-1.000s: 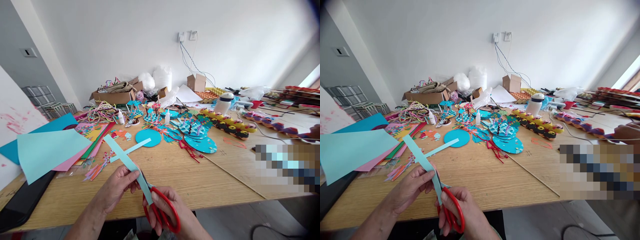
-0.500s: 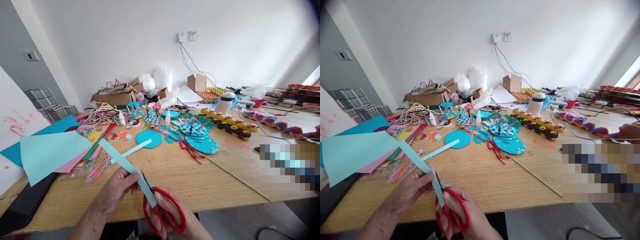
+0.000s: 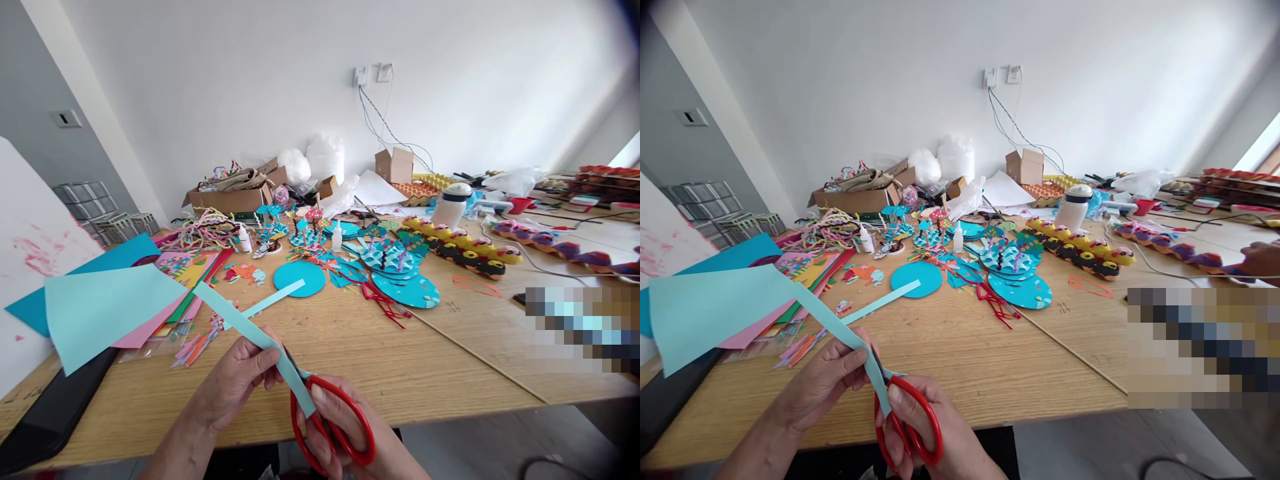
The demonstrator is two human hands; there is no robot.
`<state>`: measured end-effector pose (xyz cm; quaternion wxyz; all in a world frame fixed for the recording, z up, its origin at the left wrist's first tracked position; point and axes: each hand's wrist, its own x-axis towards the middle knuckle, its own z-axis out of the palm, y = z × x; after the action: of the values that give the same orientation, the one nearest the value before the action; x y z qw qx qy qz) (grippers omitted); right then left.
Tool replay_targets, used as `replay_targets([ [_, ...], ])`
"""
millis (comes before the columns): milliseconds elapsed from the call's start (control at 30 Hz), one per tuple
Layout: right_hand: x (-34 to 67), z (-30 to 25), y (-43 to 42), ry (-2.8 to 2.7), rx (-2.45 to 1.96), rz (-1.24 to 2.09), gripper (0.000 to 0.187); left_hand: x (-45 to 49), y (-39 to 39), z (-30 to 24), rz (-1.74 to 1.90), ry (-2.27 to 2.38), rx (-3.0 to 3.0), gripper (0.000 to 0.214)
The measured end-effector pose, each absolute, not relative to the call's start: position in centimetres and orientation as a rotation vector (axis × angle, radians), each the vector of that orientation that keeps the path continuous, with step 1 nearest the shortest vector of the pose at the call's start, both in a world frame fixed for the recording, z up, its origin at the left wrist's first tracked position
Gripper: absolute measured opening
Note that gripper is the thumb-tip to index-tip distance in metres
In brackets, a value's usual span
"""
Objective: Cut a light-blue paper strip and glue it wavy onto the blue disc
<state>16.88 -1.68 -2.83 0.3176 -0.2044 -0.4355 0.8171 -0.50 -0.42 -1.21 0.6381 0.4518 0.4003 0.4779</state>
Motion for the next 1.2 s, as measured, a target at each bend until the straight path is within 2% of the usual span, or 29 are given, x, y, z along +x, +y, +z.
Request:
replay_targets([
  [567, 17.0, -4.0, -1.4, -1.115, -0.559, 2.137, 0.044, -0.9, -0.5, -1.1, 1.051, 0.993, 1.013, 0.021],
  [833, 16.8, -3.9, -1.4, -1.175, -0.573, 2.137, 0.048, -0.7, -0.5, -1.0, 1.195, 1.040, 0.945, 0.024],
  [1200, 17.3, -3.8, -1.4, -1.260, -0.536, 2.190, 0.055, -0.1, -0.7, -1.5, 1.104, 1.044, 0.922, 0.024],
])
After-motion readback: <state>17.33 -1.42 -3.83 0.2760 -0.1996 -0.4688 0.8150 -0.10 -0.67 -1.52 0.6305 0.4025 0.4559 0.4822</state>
